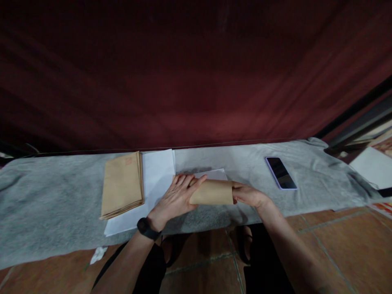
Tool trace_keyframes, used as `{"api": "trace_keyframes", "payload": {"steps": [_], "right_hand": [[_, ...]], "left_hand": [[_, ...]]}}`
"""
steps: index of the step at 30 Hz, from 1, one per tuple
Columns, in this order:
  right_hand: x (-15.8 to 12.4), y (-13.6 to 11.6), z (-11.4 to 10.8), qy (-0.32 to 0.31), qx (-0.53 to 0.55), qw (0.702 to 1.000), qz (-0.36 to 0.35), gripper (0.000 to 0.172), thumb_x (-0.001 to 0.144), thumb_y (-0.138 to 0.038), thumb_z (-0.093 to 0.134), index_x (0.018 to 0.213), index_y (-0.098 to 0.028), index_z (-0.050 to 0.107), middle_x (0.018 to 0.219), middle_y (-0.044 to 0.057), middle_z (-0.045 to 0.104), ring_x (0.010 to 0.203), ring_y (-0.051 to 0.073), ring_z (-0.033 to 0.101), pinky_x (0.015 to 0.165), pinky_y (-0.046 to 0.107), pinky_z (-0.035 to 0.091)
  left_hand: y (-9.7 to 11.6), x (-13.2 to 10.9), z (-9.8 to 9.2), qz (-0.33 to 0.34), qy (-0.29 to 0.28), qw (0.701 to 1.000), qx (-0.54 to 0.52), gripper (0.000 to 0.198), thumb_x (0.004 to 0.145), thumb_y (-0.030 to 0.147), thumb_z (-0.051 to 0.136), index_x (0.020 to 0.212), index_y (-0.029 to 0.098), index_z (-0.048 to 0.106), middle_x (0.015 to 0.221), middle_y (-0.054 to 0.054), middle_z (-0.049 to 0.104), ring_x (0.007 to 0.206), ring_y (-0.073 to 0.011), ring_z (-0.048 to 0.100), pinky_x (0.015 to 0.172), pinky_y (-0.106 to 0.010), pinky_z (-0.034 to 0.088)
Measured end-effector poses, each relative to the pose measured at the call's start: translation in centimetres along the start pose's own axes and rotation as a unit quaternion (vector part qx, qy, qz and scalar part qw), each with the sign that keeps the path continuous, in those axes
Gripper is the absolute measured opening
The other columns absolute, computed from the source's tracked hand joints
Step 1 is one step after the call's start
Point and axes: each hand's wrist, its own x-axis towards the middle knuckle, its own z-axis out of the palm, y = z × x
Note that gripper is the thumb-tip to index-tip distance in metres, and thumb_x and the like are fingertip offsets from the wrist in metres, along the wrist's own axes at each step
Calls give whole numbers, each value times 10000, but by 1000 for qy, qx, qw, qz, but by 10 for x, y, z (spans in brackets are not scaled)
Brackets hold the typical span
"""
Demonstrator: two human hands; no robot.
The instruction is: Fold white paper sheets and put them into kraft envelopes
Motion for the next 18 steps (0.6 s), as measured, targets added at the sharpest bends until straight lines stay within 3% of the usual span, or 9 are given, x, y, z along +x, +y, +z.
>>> {"api": "trace_keyframes", "payload": {"steps": [2, 4, 6, 8, 10, 14, 16, 18], "right_hand": [[-1, -7, -16, -2, 64, 998, -17, 365, 814, -457, 709, 1061, -188, 705, 975, 66, 726, 856, 194, 671, 770, 323, 544], [4, -10, -28, 85, 72, 992, -53, 374, 819, -484, 667, 1056, -196, 690, 1015, 75, 722, 875, 191, 670, 768, 313, 530], [14, -7, -30, 216, -27, 975, -54, 379, 848, -513, 587, 1046, -199, 665, 973, 71, 711, 817, 187, 659, 691, 300, 515], [25, 2, -22, 289, -197, 937, -12, 377, 861, -517, 552, 1041, -200, 648, 921, 61, 694, 804, 202, 653, 692, 314, 510], [35, 12, -6, 300, -255, 919, 1, 370, 788, -467, 685, 1020, -181, 647, 993, 93, 679, 929, 244, 649, 810, 341, 500], [43, 19, 23, 317, -458, 829, 55, 464, 812, -407, 707, 1167, -141, 571, 1168, 162, 630, 1071, 277, 626, 867, 332, 478], [44, 18, 27, 315, -476, 818, 71, 433, 827, -383, 700, 1155, -135, 563, 1131, 164, 649, 1066, 280, 631, 865, 326, 470], [46, 17, 24, 315, -457, 829, 68, 373, 821, -360, 705, 1104, -155, 574, 1062, 143, 675, 1023, 272, 644, 845, 317, 465]], "left_hand": [[-9, -4, -3, -28, 17, 999, 8, 1062, 749, 379, 762, 1594, 285, 124, 1349, -119, 492, 1200, -332, 470, 1073, -491, 344], [-22, -8, -2, -55, 34, 998, 13, 1082, 745, 423, 764, 1595, 270, 111, 1346, -128, 491, 1210, -339, 466, 1070, -492, 350], [-35, -12, 1, -73, 43, 996, 15, 1083, 745, 460, 758, 1593, 278, 110, 1326, -123, 502, 1212, -343, 471, 1059, -490, 364], [-46, -15, 4, -85, 43, 995, 18, 1082, 741, 481, 758, 1591, 290, 116, 1311, -118, 512, 1205, -345, 483, 1046, -490, 375], [-52, -16, 8, -93, 36, 995, 22, 1092, 733, 485, 767, 1590, 295, 117, 1307, -119, 516, 1203, -348, 490, 1044, -494, 374], [-54, -18, 12, -102, 24, 994, 19, 1118, 720, 475, 780, 1591, 289, 105, 1317, -122, 517, 1247, -354, 474, 1072, -506, 347], [-55, -17, 14, -107, 21, 994, 12, 1122, 716, 474, 779, 1590, 288, 102, 1320, -120, 520, 1261, -354, 469, 1083, -510, 335], [-58, -17, 16, -115, 17, 993, 5, 1138, 703, 479, 783, 1591, 291, 94, 1332, -118, 514, 1258, -353, 474, 1087, -514, 329]]}}
